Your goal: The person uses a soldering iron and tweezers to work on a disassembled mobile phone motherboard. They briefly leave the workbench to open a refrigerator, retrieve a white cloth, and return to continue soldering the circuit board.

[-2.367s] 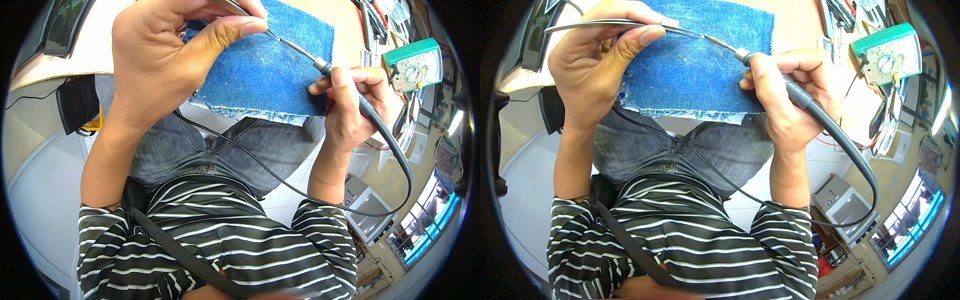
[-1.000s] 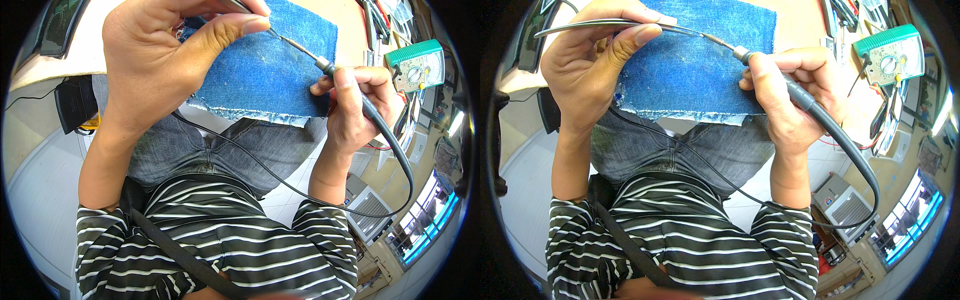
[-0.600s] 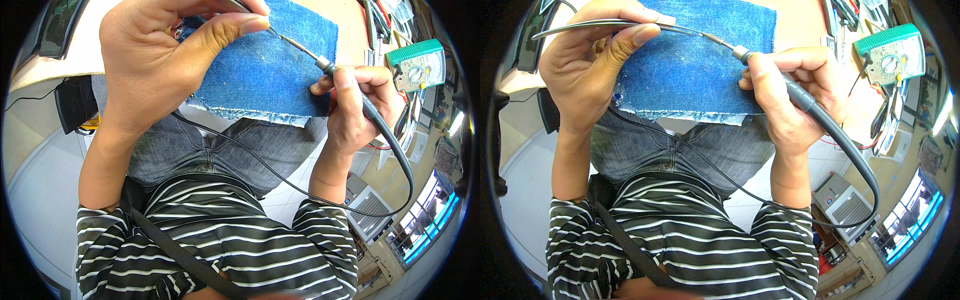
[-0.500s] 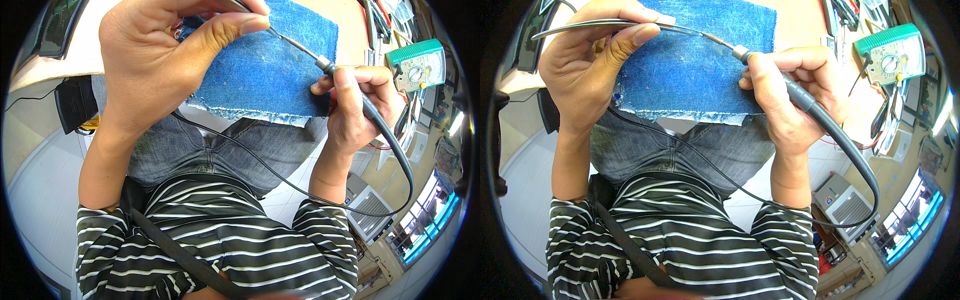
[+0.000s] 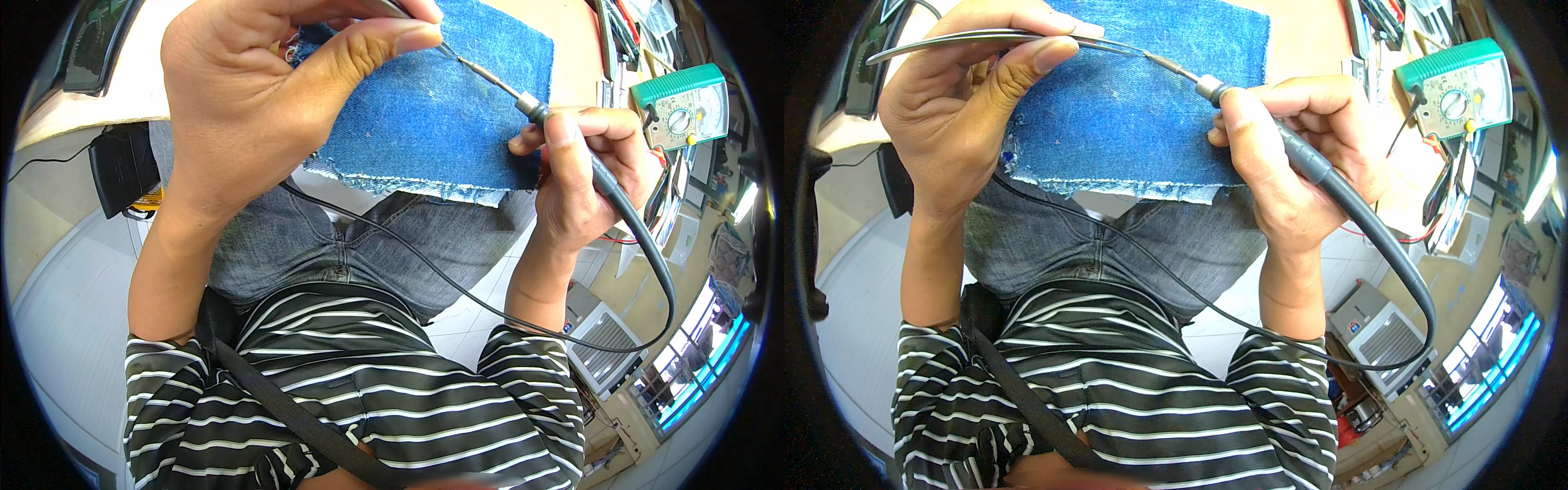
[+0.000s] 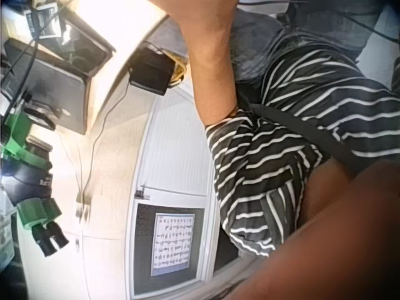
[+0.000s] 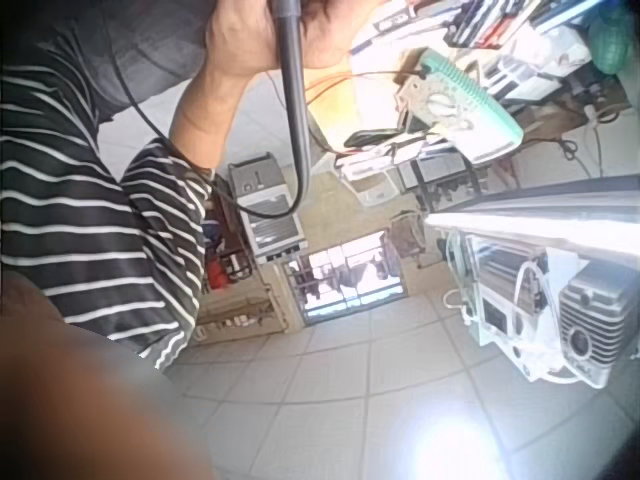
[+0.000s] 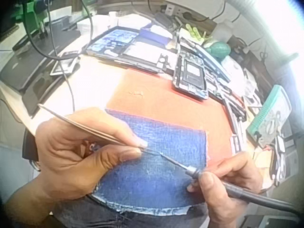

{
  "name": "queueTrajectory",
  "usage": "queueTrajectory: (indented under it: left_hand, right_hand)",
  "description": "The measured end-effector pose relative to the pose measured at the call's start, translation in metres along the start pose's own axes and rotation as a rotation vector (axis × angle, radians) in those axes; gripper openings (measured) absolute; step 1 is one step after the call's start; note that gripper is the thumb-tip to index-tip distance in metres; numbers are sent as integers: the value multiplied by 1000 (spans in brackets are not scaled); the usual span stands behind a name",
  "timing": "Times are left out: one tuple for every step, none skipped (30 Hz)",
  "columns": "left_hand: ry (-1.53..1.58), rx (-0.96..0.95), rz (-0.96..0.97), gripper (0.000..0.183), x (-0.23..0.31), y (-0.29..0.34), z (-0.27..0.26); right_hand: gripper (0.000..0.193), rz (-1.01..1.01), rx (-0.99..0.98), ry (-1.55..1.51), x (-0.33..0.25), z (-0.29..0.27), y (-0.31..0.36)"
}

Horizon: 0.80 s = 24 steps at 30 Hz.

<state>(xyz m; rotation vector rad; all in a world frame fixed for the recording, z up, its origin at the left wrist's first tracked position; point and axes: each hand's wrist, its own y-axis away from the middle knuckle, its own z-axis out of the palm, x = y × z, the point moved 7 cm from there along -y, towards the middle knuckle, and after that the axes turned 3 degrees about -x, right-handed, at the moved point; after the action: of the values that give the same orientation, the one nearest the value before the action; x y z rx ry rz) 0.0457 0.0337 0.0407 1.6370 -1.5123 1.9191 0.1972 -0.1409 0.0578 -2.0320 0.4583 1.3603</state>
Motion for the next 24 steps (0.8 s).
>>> queueTrajectory:
  left_hand:
    - [24, 5, -7, 14, -2, -1, 1]
    - [37, 8, -9, 14, -3, 0, 0]
    - [49, 12, -11, 14, -5, 0, 0]
    - [49, 13, -9, 14, -5, 0, 0]
    - [44, 7, -8, 14, -6, 0, -1]
    - [39, 2, -8, 14, -6, 0, -1]
    - [29, -11, -10, 15, -6, 0, -1]
    - [19, -19, -5, 15, -6, 0, -1]
    - [9, -26, 0, 15, -5, 0, -1]
    - [0, -29, 13, 15, -4, -1, 0]
    - [14, -11, 13, 14, -4, -1, 1]
    - [29, 7, 14, 14, -4, -1, 0]
    - [67, 44, 1, 14, -5, 0, 1]
    - [73, 50, -21, 14, -6, 1, 0]
    - [79, 57, -44, 14, -7, 2, 1]
    - [74, 46, -36, 14, -6, 2, 0]
    - [69, 36, -28, 14, -6, 2, 0]
    - [64, 25, -20, 14, -5, 1, 0]
    - [66, 28, -25, 14, -5, 2, 0]
    - [75, 35, -31, 14, -6, 1, 0]
    - [83, 42, -36, 13, -5, 1, 0]
    - [98, 55, -42, 13, -5, 0, 0]
    - [82, 51, -44, 13, -3, -1, 0]
    - [67, 48, -46, 13, -2, -2, 1]
  right_hand:
    - [12, -3, 0, -1, 0, 0, 0]
    - [12, 0, -1, -1, 1, 0, 1]
    - [13, -4, -9, -37, 2, 0, 1]
    - [15, -3, -17, -71, 3, 0, 1]
    - [19, -5, -25, -110, 4, -1, 1]
    - [19, -4, -28, -104, 4, -1, 1]
    - [19, -6, -32, -103, 5, -1, 1]
    - [19, -13, -35, -109, 4, -1, 1]
    - [19, -8, -37, -103, 5, -1, 1]
    - [19, -9, -38, -104, 4, -1, 1]
    - [19, -15, -38, -112, 4, -1, 0]
    - [16, -1, -29, -73, 4, -1, 1]
    - [13, 7, -20, -43, 3, -2, 1]
    - [12, 22, -12, -9, 3, -2, 1]
    - [12, 17, -10, -12, 2, -2, 1]
    - [12, 18, -9, -12, 1, -1, 1]
    - [12, 20, -10, -10, 1, -1, 1]
    - [12, 9, -13, -11, 0, -1, 0]
    - [11, -3, -17, -10, 0, 0, 0]
    - [11, -14, -22, -9, -1, 0, 0]
    - [11, -11, -20, -12, 0, 0, 0]
    - [11, -7, -19, -15, 0, 0, 0]
    - [11, -2, -19, -14, 1, 0, 0]
    - [11, 2, -16, -18, 1, -1, 1]
